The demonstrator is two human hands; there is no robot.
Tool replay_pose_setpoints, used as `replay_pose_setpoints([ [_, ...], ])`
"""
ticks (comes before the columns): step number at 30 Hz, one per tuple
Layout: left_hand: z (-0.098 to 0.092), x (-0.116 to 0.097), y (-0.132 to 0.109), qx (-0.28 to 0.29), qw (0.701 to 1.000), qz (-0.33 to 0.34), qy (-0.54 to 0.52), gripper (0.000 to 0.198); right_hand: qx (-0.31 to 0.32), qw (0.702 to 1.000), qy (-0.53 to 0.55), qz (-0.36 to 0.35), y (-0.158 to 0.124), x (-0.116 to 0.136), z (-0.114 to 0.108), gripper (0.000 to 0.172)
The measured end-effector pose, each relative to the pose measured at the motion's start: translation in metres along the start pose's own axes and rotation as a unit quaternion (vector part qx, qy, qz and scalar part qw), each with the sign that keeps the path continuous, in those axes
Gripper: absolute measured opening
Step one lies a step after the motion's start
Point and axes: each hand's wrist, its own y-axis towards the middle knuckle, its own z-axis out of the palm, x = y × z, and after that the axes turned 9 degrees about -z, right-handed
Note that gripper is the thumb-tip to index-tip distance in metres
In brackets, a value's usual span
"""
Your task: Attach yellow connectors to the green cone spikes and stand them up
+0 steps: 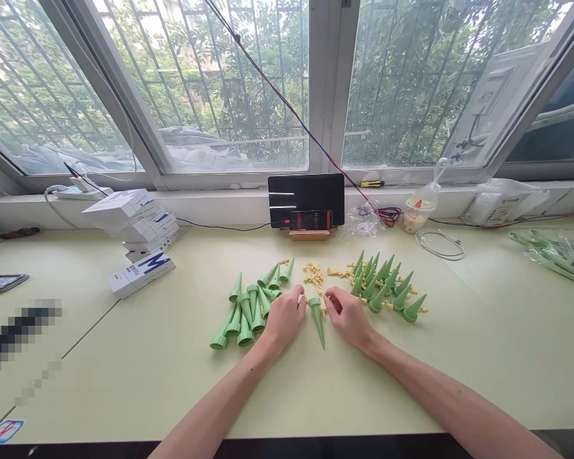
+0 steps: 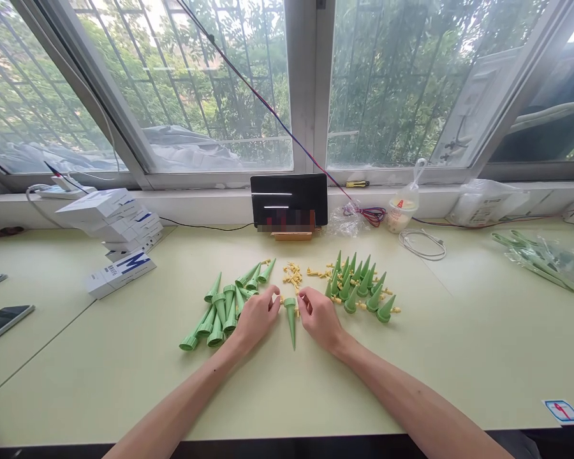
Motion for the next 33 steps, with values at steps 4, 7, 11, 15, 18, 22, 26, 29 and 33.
replay_pose_setpoints([
  [4, -0.0005, 0.0, -0.0003, -0.006, 1.0, 0.006, -0.004, 0.019, 0.002, 1.0, 0.0, 0.001, -0.0002, 0.0001, 0.0003, 0.016],
  [7, -0.0011, 0.0001, -0.0004, -0.008, 1.0, 0.007, -0.007, 0.019, 0.002, 1.0, -0.001, 0.0, 0.0, 0.0001, 0.0001, 0.017],
  [11, -0.0021, 0.0015, -0.0001, -0.013, 1.0, 0.008, -0.016, 0.018, 0.0, 1.0, 0.002, -0.004, 0.0005, 0.0001, -0.0002, 0.018],
  [15, -0.004, 0.0023, -0.0002, -0.023, 0.999, 0.013, -0.036, 0.019, -0.003, 1.0, 0.005, -0.004, 0.0008, 0.0008, -0.0006, 0.016],
  [18, -0.0054, 0.0024, -0.0001, -0.037, 0.998, 0.02, -0.054, 0.019, -0.004, 1.0, 0.007, -0.005, 0.0012, 0.0014, -0.0011, 0.016],
  [22, -0.0052, 0.0036, 0.0012, -0.062, 0.992, 0.029, -0.102, 0.019, -0.005, 1.0, 0.009, -0.009, 0.0014, 0.0022, -0.0014, 0.017],
  [26, -0.003, 0.0043, 0.002, -0.082, 0.982, 0.034, -0.168, 0.019, -0.016, 1.0, 0.018, 0.001, 0.0008, 0.0036, -0.0015, 0.015],
  [29, -0.0015, 0.0027, 0.0009, -0.073, 0.974, 0.045, -0.209, 0.019, -0.04, 0.999, 0.024, 0.014, 0.0002, 0.0047, -0.002, 0.019],
  [33, 0.0001, -0.0011, -0.0021, -0.06, 0.968, 0.073, -0.234, 0.021, -0.043, 0.999, 0.03, 0.005, 0.0006, 0.0052, -0.003, 0.024],
])
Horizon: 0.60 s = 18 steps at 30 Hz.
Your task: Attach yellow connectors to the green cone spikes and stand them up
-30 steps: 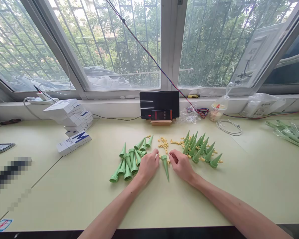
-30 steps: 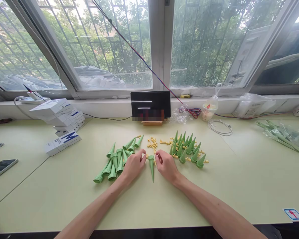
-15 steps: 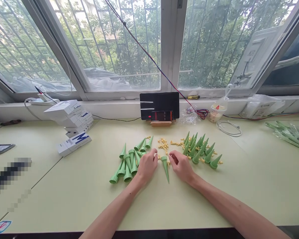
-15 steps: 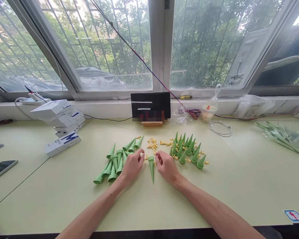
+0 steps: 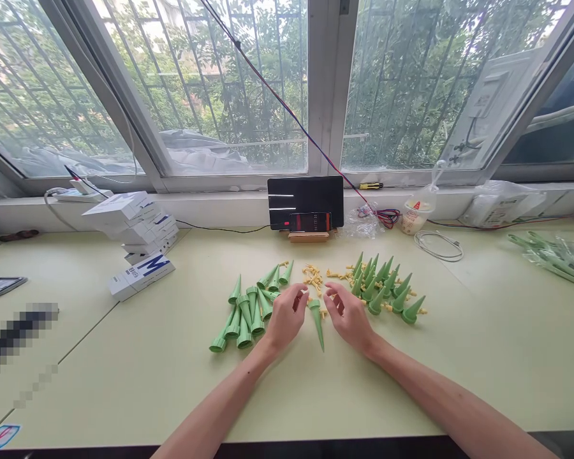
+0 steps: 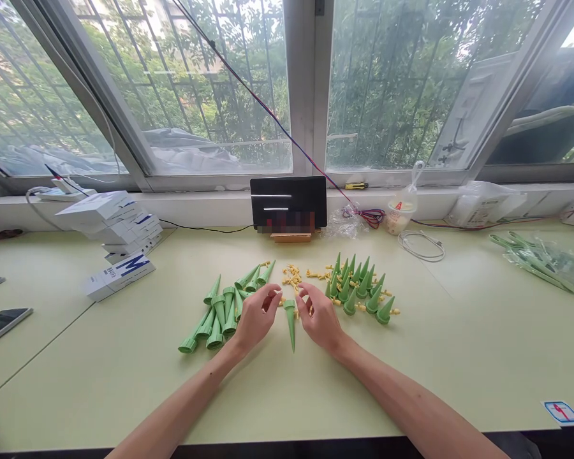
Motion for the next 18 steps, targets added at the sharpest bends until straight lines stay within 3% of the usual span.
replay_pose_setpoints([
  [9, 0.0048, 0.0006, -0.0043, 0.005, 1.0, 0.021, -0.014, 0.019, 0.078, 0.995, 0.04, -0.042, 0.0002, -0.0007, 0.0022, 0.018],
  [18, 0.0064, -0.0033, -0.0084, 0.035, 0.998, 0.034, -0.033, 0.022, 0.091, 0.993, 0.04, -0.06, -0.0018, -0.0044, 0.0029, 0.02],
])
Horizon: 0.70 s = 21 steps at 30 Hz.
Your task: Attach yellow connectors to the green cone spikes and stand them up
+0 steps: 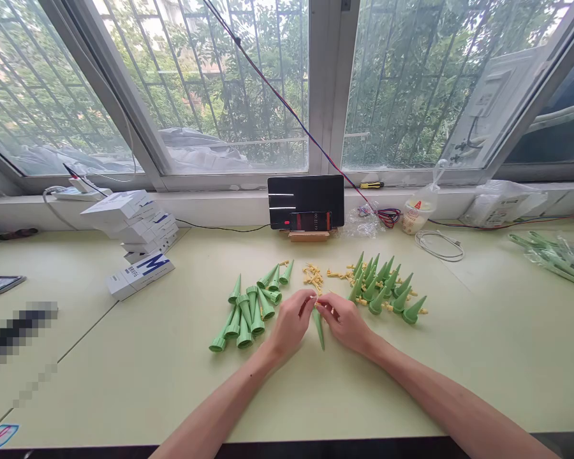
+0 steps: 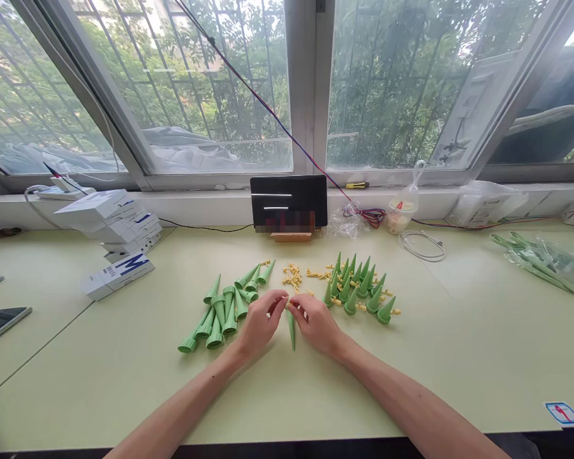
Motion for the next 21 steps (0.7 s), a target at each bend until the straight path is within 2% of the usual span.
replay_pose_setpoints([
  [9, -0.003, -0.0018, 0.0011, 0.005, 0.999, 0.015, 0.03, 0.025, -0.049, 0.998, -0.011, 0.026, -0.0011, -0.0018, 0.0005, 0.021],
  [21, -0.0014, 0.0009, 0.0011, 0.003, 0.999, 0.03, 0.019, 0.026, -0.049, 0.998, 0.007, 0.036, -0.0009, 0.0006, 0.0007, 0.018],
])
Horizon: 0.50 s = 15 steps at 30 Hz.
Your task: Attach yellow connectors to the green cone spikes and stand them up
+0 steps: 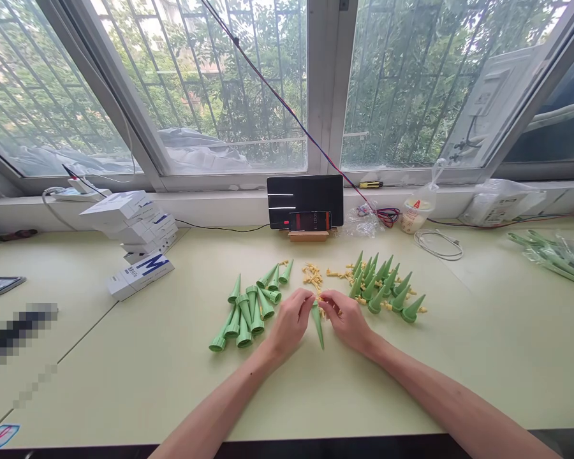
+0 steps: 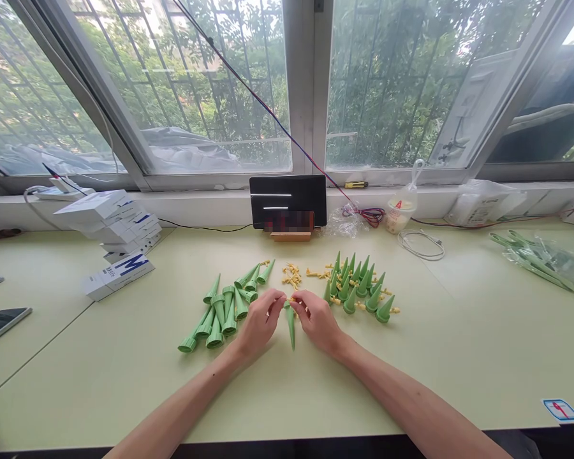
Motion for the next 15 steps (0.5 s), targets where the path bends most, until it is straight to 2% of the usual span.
replay_pose_setpoints([
  [6, -0.0009, 0.0025, 0.0006, -0.021, 0.999, 0.004, -0.025, 0.028, -0.036, 0.999, -0.015, -0.002, 0.0008, 0.0008, -0.0017, 0.017],
  [15, -0.0005, -0.0013, 0.0005, -0.01, 1.0, 0.014, -0.008, 0.027, -0.049, 0.998, -0.026, -0.012, 0.0011, 0.0015, -0.0017, 0.017],
])
